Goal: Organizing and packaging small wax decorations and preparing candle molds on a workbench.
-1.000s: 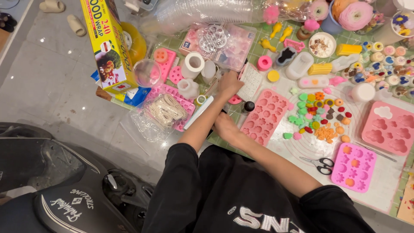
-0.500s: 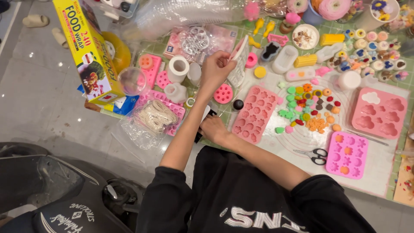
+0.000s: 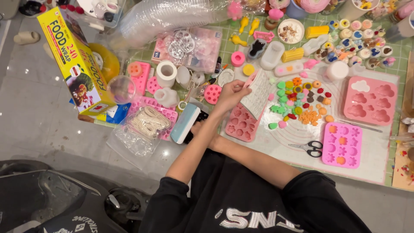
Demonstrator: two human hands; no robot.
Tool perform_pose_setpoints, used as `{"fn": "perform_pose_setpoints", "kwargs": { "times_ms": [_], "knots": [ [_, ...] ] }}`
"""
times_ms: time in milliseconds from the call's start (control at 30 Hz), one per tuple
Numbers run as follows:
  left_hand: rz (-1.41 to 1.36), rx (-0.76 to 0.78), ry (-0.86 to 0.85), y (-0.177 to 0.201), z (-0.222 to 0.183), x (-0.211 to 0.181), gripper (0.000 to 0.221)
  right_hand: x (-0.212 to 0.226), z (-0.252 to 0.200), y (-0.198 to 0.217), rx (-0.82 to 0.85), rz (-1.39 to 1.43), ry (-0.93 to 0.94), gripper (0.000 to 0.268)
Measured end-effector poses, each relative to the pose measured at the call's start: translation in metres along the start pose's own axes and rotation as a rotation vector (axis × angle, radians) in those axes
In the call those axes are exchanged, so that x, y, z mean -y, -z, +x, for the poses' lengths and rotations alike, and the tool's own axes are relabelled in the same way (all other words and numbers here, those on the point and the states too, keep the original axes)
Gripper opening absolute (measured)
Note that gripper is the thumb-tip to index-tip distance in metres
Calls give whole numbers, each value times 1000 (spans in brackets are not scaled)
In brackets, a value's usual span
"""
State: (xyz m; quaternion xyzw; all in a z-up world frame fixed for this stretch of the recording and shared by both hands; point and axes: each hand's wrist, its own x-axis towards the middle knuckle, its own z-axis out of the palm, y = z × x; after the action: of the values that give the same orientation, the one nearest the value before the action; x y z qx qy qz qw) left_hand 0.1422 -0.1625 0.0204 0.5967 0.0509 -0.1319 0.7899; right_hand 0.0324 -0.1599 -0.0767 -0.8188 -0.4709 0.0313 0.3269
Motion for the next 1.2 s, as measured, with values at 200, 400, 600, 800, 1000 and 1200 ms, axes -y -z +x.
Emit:
{"fn": "perform_pose_setpoints", "kwargs": {
  "times_ms": [200,400,600,800,1000,1200],
  "knots": [
    [-162,-21,92,3,-22,-3,31,6,-33,82,203,403,-183,29],
    [-401,-16,166,8,-60,28,38,-52,-148,165,-376,1695,-1038,56],
    [150,-11,50,4,-76,74,30,-59,-154,185,-710,1645,-847,49],
    [900,-211,-154,38,-61,11,19,-95,-162,140,-745,1343,-989,41],
    [1365,-289,-319,73,11,-16,18,-104,-154,119,-689,1386,-950,41],
    [1828,-43,-95,65,74,39,13,-101,-146,110,-616,475,-908,37]
  ]
}}
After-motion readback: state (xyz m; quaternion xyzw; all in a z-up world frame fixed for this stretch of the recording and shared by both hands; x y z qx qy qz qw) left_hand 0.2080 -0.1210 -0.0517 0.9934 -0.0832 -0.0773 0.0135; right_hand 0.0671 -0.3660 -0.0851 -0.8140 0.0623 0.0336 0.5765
